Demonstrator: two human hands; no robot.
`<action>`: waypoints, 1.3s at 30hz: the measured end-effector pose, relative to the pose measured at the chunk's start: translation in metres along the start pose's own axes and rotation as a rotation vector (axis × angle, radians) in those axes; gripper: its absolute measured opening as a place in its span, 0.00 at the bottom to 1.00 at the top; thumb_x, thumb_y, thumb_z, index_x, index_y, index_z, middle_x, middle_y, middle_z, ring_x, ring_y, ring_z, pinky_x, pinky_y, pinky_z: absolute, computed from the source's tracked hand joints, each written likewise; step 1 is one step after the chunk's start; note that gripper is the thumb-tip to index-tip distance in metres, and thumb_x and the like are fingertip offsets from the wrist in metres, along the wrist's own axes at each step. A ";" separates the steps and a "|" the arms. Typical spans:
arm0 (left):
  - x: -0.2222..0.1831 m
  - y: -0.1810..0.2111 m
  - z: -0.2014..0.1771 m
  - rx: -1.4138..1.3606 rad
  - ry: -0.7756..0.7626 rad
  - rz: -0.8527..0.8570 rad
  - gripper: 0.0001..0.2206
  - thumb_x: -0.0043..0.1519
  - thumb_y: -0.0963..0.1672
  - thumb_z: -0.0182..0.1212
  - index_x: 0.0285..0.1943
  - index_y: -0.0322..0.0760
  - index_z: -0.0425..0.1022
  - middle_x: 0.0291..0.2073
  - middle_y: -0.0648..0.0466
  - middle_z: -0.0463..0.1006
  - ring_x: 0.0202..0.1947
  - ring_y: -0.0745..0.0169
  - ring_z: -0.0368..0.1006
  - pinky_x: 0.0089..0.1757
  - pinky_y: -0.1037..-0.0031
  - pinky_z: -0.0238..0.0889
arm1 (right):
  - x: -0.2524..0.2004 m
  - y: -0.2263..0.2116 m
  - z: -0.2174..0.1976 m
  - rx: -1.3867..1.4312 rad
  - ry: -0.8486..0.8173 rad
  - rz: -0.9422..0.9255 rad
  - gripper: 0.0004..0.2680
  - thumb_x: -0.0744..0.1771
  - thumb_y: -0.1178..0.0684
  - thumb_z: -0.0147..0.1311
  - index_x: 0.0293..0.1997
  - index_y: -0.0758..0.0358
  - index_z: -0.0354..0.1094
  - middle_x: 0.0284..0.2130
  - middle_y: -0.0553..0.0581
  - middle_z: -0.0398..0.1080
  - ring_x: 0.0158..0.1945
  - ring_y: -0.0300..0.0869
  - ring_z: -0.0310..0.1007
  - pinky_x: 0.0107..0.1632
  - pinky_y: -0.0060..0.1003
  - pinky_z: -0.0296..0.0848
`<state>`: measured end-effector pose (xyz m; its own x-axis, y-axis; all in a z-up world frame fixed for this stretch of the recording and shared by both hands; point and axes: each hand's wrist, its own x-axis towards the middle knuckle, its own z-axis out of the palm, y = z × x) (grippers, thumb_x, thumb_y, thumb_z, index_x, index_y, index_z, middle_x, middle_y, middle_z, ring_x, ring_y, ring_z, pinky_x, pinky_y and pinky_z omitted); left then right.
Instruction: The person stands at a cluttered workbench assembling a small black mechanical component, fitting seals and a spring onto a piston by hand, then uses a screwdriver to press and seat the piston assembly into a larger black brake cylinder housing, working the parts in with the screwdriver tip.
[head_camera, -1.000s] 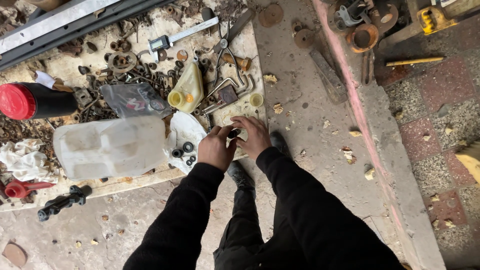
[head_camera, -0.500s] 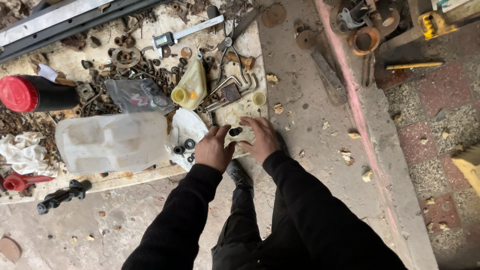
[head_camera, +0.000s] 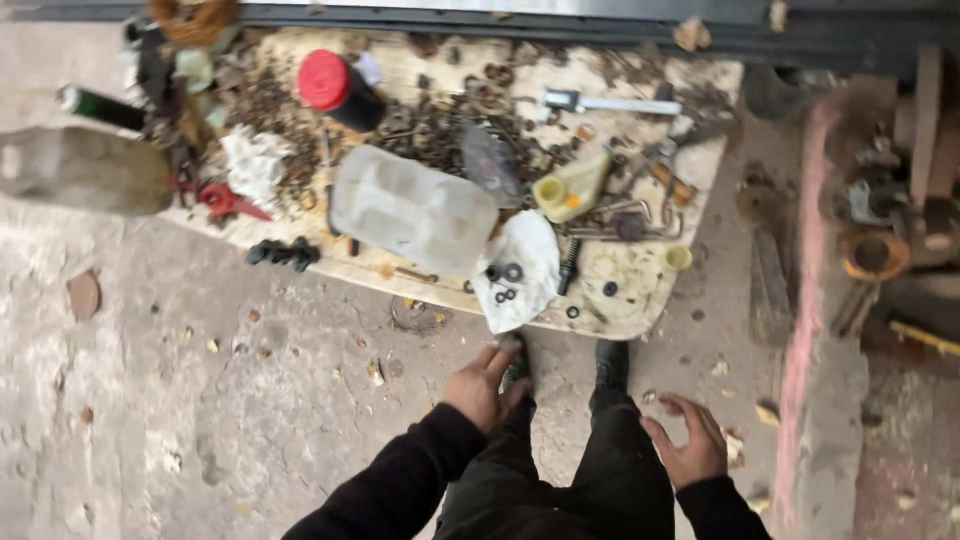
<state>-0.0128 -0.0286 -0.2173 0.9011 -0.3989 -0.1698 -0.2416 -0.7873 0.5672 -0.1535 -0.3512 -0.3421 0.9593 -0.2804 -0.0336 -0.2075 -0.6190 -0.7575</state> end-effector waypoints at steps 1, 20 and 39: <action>-0.013 -0.006 -0.003 -0.001 0.031 -0.017 0.26 0.61 0.50 0.63 0.67 0.40 0.67 0.50 0.44 0.77 0.38 0.38 0.78 0.37 0.55 0.72 | 0.002 -0.006 -0.006 0.001 -0.014 -0.032 0.19 0.60 0.49 0.68 0.53 0.60 0.71 0.43 0.54 0.76 0.47 0.45 0.76 0.52 0.41 0.73; -0.232 -0.089 0.079 -0.309 0.245 -0.859 0.19 0.57 0.49 0.65 0.56 0.44 0.77 0.41 0.52 0.81 0.33 0.55 0.81 0.41 0.64 0.74 | 0.069 -0.102 -0.003 -0.201 -0.773 -0.203 0.16 0.61 0.46 0.66 0.50 0.56 0.74 0.39 0.51 0.78 0.40 0.39 0.80 0.41 0.38 0.78; -0.274 -0.348 0.046 -0.675 0.395 -0.941 0.22 0.52 0.49 0.73 0.57 0.46 0.80 0.31 0.57 0.82 0.33 0.64 0.79 0.41 0.71 0.75 | -0.019 -0.272 0.209 -0.335 -1.026 0.235 0.16 0.64 0.46 0.65 0.55 0.57 0.73 0.35 0.57 0.77 0.37 0.36 0.75 0.45 0.35 0.77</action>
<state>-0.1926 0.3330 -0.4049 0.6989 0.4571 -0.5502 0.6931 -0.2426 0.6788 -0.0751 -0.0243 -0.2721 0.5601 0.2289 -0.7961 -0.2979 -0.8411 -0.4515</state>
